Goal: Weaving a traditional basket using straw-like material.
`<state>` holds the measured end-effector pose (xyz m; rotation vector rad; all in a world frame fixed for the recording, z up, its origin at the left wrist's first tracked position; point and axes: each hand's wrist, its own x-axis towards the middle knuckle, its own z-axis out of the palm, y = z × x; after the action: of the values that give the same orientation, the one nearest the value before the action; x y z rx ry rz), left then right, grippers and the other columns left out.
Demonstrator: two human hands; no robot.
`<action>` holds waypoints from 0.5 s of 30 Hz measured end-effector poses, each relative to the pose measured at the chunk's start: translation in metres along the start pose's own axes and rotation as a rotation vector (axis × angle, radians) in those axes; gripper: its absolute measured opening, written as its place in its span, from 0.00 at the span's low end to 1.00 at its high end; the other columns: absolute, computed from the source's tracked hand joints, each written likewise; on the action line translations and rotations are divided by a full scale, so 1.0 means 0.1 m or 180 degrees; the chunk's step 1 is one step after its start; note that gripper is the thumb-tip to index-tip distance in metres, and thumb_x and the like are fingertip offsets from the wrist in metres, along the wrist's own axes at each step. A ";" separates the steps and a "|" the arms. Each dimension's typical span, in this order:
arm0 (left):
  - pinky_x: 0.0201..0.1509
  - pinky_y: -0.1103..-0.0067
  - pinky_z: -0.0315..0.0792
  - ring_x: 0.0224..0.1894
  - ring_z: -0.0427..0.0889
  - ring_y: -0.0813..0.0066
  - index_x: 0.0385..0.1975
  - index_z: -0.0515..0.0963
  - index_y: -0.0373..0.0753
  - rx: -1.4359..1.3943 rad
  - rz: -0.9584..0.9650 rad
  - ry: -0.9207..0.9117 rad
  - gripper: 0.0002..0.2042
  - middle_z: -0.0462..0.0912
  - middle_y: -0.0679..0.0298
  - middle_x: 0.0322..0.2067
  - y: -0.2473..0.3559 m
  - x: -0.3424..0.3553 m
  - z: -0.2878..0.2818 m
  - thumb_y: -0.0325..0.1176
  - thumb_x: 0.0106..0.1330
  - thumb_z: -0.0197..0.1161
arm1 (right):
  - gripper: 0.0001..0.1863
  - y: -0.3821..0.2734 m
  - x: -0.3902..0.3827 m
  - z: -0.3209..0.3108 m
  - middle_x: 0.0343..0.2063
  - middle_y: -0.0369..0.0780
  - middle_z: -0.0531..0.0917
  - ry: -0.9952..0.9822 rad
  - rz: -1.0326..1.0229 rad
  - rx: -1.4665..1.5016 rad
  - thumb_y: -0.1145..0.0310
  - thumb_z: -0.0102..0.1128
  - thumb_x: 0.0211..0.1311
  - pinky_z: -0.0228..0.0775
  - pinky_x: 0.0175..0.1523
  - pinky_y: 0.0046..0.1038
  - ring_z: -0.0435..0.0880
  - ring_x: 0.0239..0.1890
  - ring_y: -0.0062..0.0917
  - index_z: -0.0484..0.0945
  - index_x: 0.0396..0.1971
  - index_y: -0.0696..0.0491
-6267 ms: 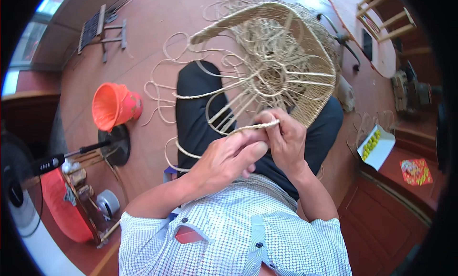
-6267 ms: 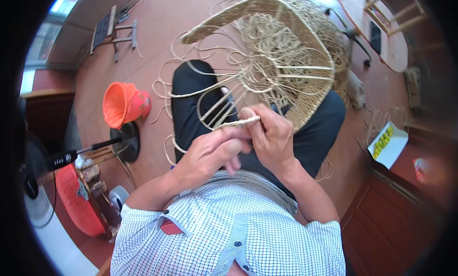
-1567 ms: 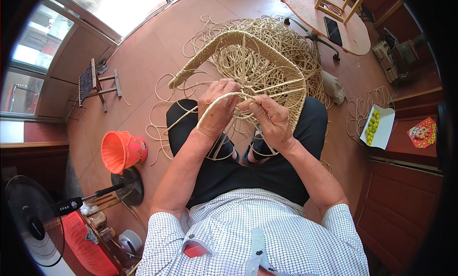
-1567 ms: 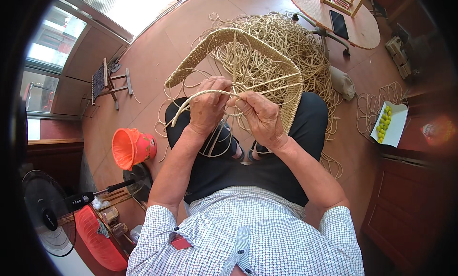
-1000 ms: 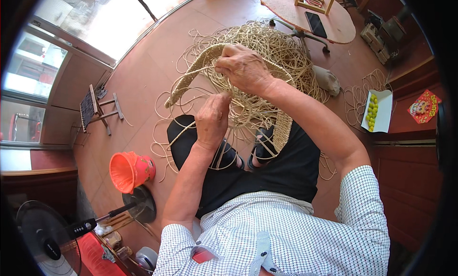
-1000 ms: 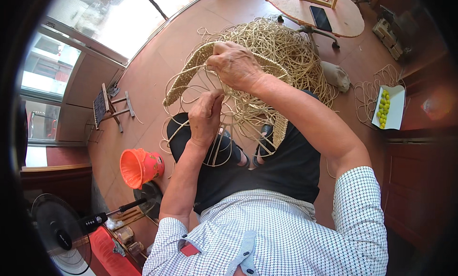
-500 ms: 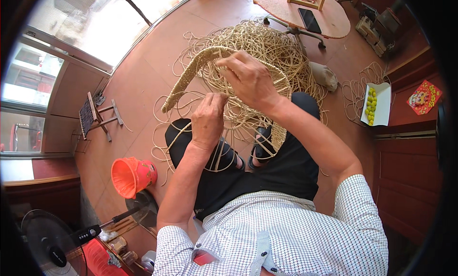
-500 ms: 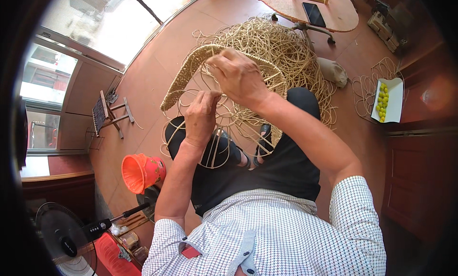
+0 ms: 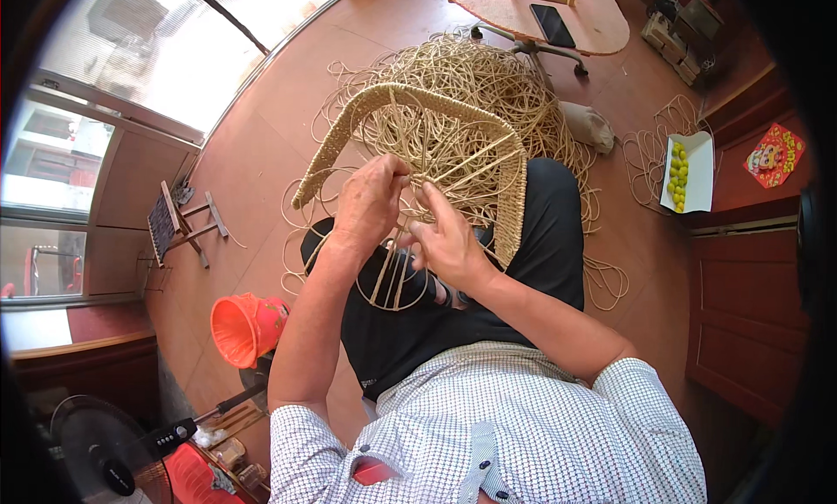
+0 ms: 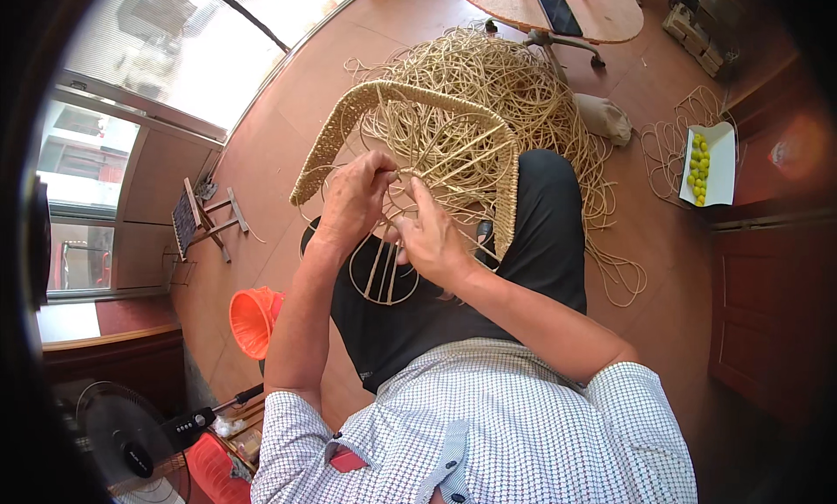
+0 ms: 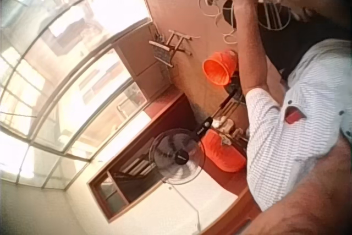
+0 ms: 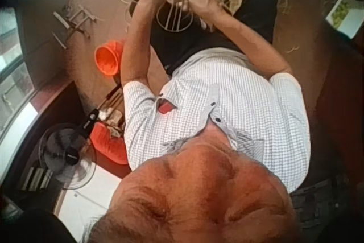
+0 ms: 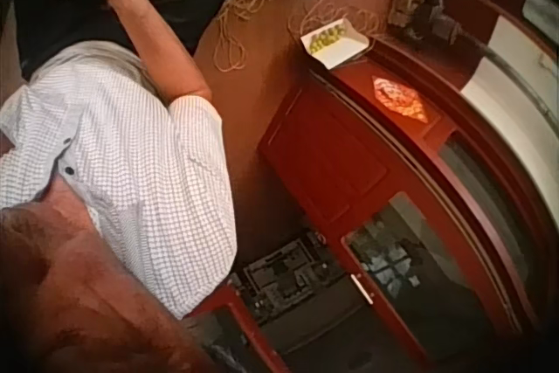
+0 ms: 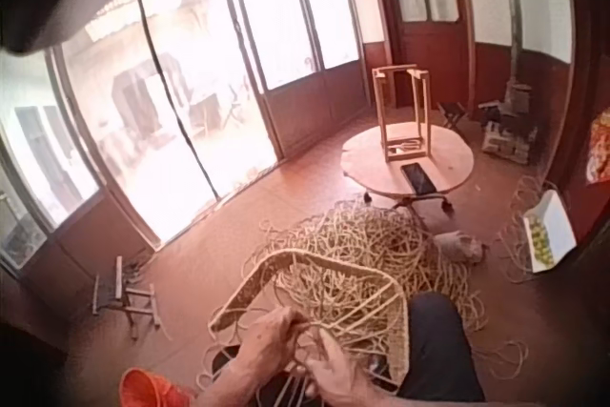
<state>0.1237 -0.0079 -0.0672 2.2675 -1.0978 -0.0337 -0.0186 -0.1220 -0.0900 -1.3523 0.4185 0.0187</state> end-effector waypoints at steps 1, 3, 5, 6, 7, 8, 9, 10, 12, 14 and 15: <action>0.47 0.60 0.81 0.41 0.90 0.49 0.44 0.83 0.34 -0.0109 -0.0064 -0.0022 0.04 0.89 0.50 0.38 0.01 0.01 -0.02 0.27 0.75 0.69 | 0.32 0.02 0.05 0.04 0.62 0.53 0.86 0.0011 -0.0007 0.0018 0.75 0.51 0.81 0.87 0.34 0.28 0.94 0.42 0.27 0.58 0.80 0.65; 0.47 0.61 0.81 0.41 0.91 0.50 0.44 0.84 0.34 -0.0088 -0.0153 -0.0073 0.04 0.90 0.51 0.37 0.03 0.00 -0.07 0.27 0.75 0.69 | 0.35 0.06 0.16 0.16 0.80 0.55 0.66 0.0058 -0.0215 0.1068 0.73 0.52 0.85 0.84 0.36 0.25 0.89 0.48 0.23 0.52 0.84 0.65; 0.47 0.61 0.81 0.40 0.91 0.51 0.44 0.85 0.34 -0.0090 -0.0211 -0.0140 0.05 0.90 0.51 0.37 0.05 0.02 -0.07 0.27 0.74 0.70 | 0.30 0.17 0.30 0.25 0.74 0.52 0.72 0.0226 -0.0125 0.1120 0.72 0.50 0.86 0.81 0.34 0.24 0.88 0.45 0.22 0.58 0.81 0.64; 0.47 0.62 0.82 0.40 0.91 0.52 0.44 0.85 0.34 -0.0099 -0.0237 -0.0137 0.05 0.91 0.51 0.37 0.04 0.01 -0.07 0.27 0.74 0.70 | 0.25 0.23 0.37 0.30 0.69 0.49 0.78 0.0348 -0.0015 0.1161 0.70 0.48 0.88 0.79 0.33 0.24 0.87 0.43 0.21 0.64 0.77 0.62; 0.47 0.63 0.82 0.40 0.92 0.52 0.44 0.86 0.34 -0.0113 -0.0257 -0.0142 0.06 0.91 0.51 0.38 0.05 0.00 -0.08 0.28 0.74 0.70 | 0.25 0.27 0.42 0.33 0.69 0.49 0.78 0.0357 -0.0017 0.1174 0.70 0.48 0.88 0.79 0.33 0.24 0.87 0.43 0.21 0.64 0.77 0.62; 0.47 0.63 0.82 0.40 0.92 0.52 0.44 0.86 0.34 -0.0109 -0.0248 -0.0154 0.06 0.91 0.51 0.38 0.06 0.00 -0.08 0.28 0.74 0.70 | 0.20 0.32 0.47 0.36 0.60 0.44 0.80 0.0392 -0.0018 0.1269 0.70 0.47 0.88 0.77 0.33 0.24 0.85 0.41 0.20 0.68 0.72 0.60; 0.48 0.63 0.82 0.40 0.92 0.53 0.44 0.86 0.33 -0.0135 -0.0275 -0.0149 0.06 0.91 0.51 0.38 0.08 -0.01 -0.10 0.28 0.73 0.70 | 0.16 0.31 0.49 0.38 0.52 0.40 0.83 0.0419 -0.0020 0.1363 0.69 0.46 0.89 0.75 0.32 0.23 0.84 0.39 0.19 0.72 0.67 0.57; 0.48 0.64 0.83 0.40 0.92 0.53 0.44 0.86 0.33 -0.0162 -0.0301 -0.0144 0.06 0.91 0.51 0.38 0.10 -0.01 -0.12 0.28 0.73 0.71 | 0.16 0.32 0.49 0.40 0.52 0.40 0.83 0.0424 -0.0024 0.1372 0.69 0.46 0.89 0.75 0.32 0.23 0.84 0.39 0.19 0.72 0.67 0.57; 0.48 0.64 0.83 0.40 0.92 0.53 0.44 0.86 0.33 -0.0162 -0.0250 -0.0141 0.07 0.91 0.51 0.37 0.12 -0.02 -0.13 0.28 0.73 0.71 | 0.13 0.32 0.50 0.42 0.42 0.34 0.82 0.0540 0.0094 0.1518 0.67 0.44 0.89 0.72 0.33 0.22 0.81 0.37 0.17 0.74 0.62 0.53; 0.48 0.64 0.83 0.40 0.92 0.53 0.44 0.86 0.33 -0.0169 -0.0190 -0.0141 0.07 0.92 0.51 0.37 0.14 -0.02 -0.14 0.28 0.72 0.71 | 0.13 0.38 0.54 0.46 0.40 0.38 0.84 0.0738 0.0045 0.1557 0.68 0.46 0.86 0.77 0.38 0.27 0.83 0.36 0.21 0.76 0.60 0.56; 0.47 0.64 0.83 0.40 0.92 0.53 0.44 0.86 0.33 -0.0147 -0.0146 -0.0105 0.07 0.91 0.51 0.37 0.14 -0.02 -0.13 0.28 0.72 0.71 | 0.14 0.42 0.55 0.47 0.38 0.41 0.86 0.0919 0.0007 0.1586 0.69 0.48 0.83 0.83 0.42 0.32 0.85 0.35 0.26 0.79 0.57 0.58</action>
<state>0.1162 -0.0059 -0.0494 2.2579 -1.0513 -0.1142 0.0349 -0.0802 -0.1386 -0.8621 0.6209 -0.2663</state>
